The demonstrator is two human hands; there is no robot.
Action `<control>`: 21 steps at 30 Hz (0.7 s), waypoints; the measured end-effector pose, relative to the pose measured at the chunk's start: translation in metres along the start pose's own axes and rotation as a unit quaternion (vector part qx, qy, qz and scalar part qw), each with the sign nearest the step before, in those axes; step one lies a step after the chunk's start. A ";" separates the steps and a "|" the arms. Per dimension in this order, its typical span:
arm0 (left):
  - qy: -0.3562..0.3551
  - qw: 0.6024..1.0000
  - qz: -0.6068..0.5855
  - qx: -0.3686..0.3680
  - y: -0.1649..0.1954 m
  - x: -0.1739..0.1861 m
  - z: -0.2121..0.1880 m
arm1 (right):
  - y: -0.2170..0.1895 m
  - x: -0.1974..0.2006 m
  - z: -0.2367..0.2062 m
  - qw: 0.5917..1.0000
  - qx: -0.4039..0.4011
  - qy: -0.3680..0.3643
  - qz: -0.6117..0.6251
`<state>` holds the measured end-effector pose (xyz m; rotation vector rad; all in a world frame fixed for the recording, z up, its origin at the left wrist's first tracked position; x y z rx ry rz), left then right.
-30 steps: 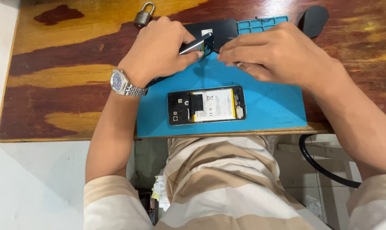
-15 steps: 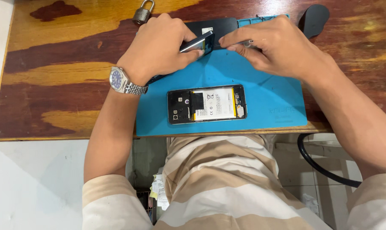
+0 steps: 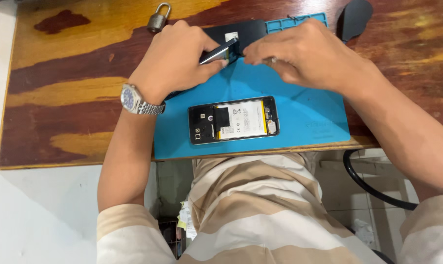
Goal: The person repairs smartphones at a workbench, using a screwdriver to remove and tighten small screws and tweezers and a pry tool to handle internal components. They work on two opened phone bodies with exposed batteries, transferring the back cover and internal parts between the devices and reassembling them on a blue repair mat.
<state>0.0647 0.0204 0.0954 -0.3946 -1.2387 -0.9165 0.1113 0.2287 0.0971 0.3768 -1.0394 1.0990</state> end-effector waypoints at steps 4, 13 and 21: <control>-0.033 0.999 -0.005 0.042 0.001 0.002 0.001 | 0.014 -0.005 -0.001 0.996 -0.069 0.025 0.049; -0.048 0.998 -0.010 0.049 0.002 0.004 0.001 | 0.016 -0.012 0.003 0.991 -0.066 0.044 0.104; -0.039 0.998 -0.025 0.050 -0.005 0.002 0.000 | 0.007 -0.008 0.000 0.997 -0.035 0.038 0.063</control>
Point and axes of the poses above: each hand's wrist, its own z-axis towards the middle knuckle, its own x-axis out of the back of the hand, y = z × x, the point moved 5 cm from there along z, towards the middle knuckle, and after that the axes turned 1 degree about -x, right-handed, at the moved point
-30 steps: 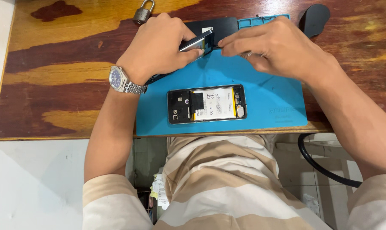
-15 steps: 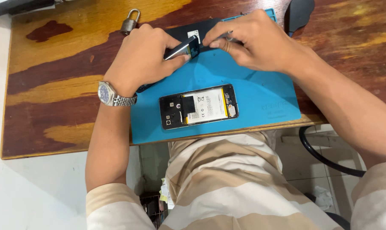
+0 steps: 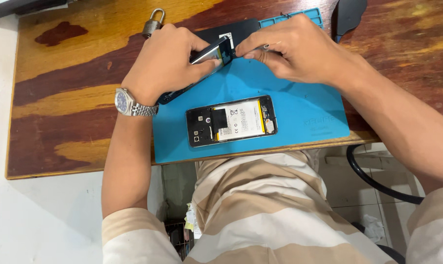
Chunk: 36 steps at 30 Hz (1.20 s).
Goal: The person repairs smartphones at a workbench, using a screwdriver to remove and tighten small screws and tweezers and a pry tool to handle internal components. They work on two opened phone bodies with exposed batteries, transferring the back cover and internal parts between the devices and reassembling them on a blue repair mat.
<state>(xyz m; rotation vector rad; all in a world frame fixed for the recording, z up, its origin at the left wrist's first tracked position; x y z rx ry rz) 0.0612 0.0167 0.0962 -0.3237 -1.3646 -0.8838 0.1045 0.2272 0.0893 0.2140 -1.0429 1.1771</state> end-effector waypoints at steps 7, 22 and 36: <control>-0.005 1.000 -0.001 -0.002 -0.006 -0.004 0.001 | 0.002 0.001 -0.002 1.000 -0.011 -0.010 -0.019; -0.007 0.999 -0.049 0.000 -0.012 -0.005 0.002 | 0.000 0.000 -0.003 0.999 0.040 -0.014 -0.026; -0.004 0.999 -0.047 0.011 -0.018 -0.009 0.001 | -0.001 -0.002 -0.003 0.993 0.020 -0.078 -0.086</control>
Point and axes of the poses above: each hand's wrist, its own z-axis towards the middle knuckle, its own x-axis out of the back of the hand, y = z × x, the point moved 5 cm from there along z, towards the middle knuckle, and after that the axes turned 1 degree about -x, right-handed, at the moved point
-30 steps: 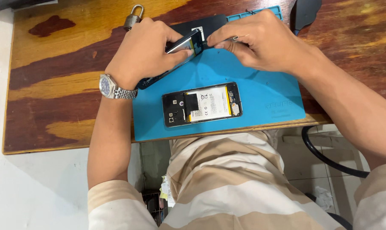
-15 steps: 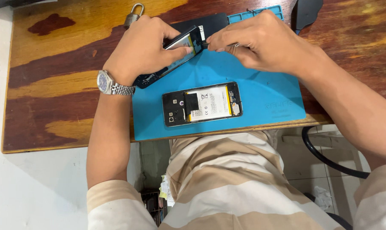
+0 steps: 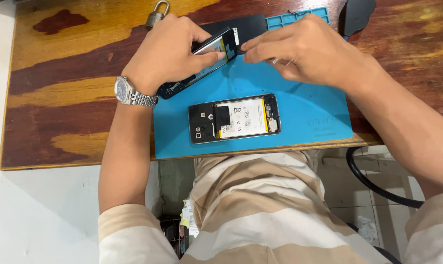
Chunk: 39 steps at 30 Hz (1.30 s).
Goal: The person repairs smartphones at a workbench, using a screwdriver to remove and tighten small screws and tweezers and a pry tool to handle internal components. They work on two opened phone bodies with exposed batteries, transferring the back cover and internal parts between the devices and reassembling them on a blue repair mat.
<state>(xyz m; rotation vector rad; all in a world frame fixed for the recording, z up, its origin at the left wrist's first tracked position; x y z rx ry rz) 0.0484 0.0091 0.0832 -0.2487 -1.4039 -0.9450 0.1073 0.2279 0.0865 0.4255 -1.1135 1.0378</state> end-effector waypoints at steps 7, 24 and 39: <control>0.018 0.999 0.014 -0.036 0.006 0.002 -0.001 | 0.013 -0.006 -0.001 0.992 -0.032 0.075 0.100; 0.022 0.998 0.064 -0.017 0.018 0.003 -0.003 | 0.039 -0.011 -0.002 0.933 -0.190 0.115 0.282; 0.023 0.997 0.072 -0.016 0.018 0.003 -0.002 | 0.023 -0.015 -0.002 0.932 -0.225 0.190 0.210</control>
Point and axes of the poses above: each hand's wrist, its own z-axis towards the middle knuckle, its own x-axis out of the back of the hand, y = z × x, the point moved 5 cm from there along z, towards the middle knuckle, and after that the axes turned 1 degree about -x, right-handed, at the moved point
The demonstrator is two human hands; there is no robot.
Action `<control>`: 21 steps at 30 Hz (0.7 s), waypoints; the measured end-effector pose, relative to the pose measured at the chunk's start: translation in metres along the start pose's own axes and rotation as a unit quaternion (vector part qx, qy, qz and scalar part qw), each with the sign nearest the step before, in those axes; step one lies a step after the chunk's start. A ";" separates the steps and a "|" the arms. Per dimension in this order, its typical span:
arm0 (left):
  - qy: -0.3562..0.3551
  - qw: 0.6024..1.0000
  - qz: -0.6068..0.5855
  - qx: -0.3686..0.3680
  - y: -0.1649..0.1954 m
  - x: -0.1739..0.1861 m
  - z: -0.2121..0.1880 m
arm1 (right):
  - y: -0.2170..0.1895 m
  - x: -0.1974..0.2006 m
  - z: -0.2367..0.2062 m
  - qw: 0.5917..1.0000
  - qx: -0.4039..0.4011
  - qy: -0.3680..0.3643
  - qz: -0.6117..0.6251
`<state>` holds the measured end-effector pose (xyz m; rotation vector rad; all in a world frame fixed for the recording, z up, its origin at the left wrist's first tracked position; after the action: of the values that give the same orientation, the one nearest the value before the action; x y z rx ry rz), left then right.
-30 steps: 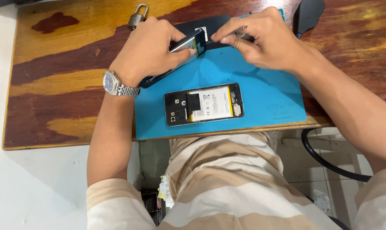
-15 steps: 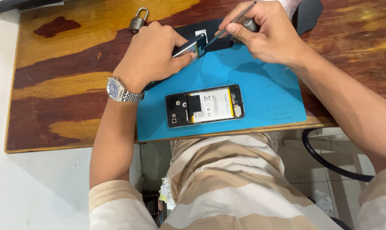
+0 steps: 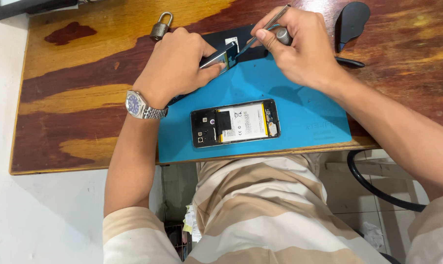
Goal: The person repairs smartphones at a workbench, using a screwdriver to remove and tighten small screws and tweezers and a pry tool to handle internal components. They work on two opened phone bodies with exposed batteries, transferring the back cover and internal parts between the devices and reassembling them on a blue repair mat.
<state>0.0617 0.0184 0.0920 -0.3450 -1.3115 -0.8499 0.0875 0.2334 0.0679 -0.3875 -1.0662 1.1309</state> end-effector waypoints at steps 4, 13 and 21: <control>0.007 1.000 0.010 -0.009 0.000 0.001 -0.001 | -0.004 -0.002 -0.003 0.997 -0.004 0.029 -0.065; 0.032 0.999 0.031 -0.030 0.003 -0.001 -0.004 | -0.016 -0.007 -0.010 0.992 0.052 0.054 -0.102; 0.023 0.998 0.051 -0.029 -0.006 -0.007 -0.003 | -0.020 0.000 -0.007 0.982 0.140 -0.026 -0.121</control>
<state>0.0591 0.0150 0.0837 -0.4321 -1.2191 -0.8058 0.1040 0.2269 0.0791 -0.0048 -0.9533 1.0584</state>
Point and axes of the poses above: each hand's wrist, its own z-axis towards the middle knuckle, its own x-axis out of the back of the hand, y = z × x, the point moved 5 cm from there along z, towards the middle knuckle, and after that the axes turned 1 degree about -x, right-handed, at the moved point
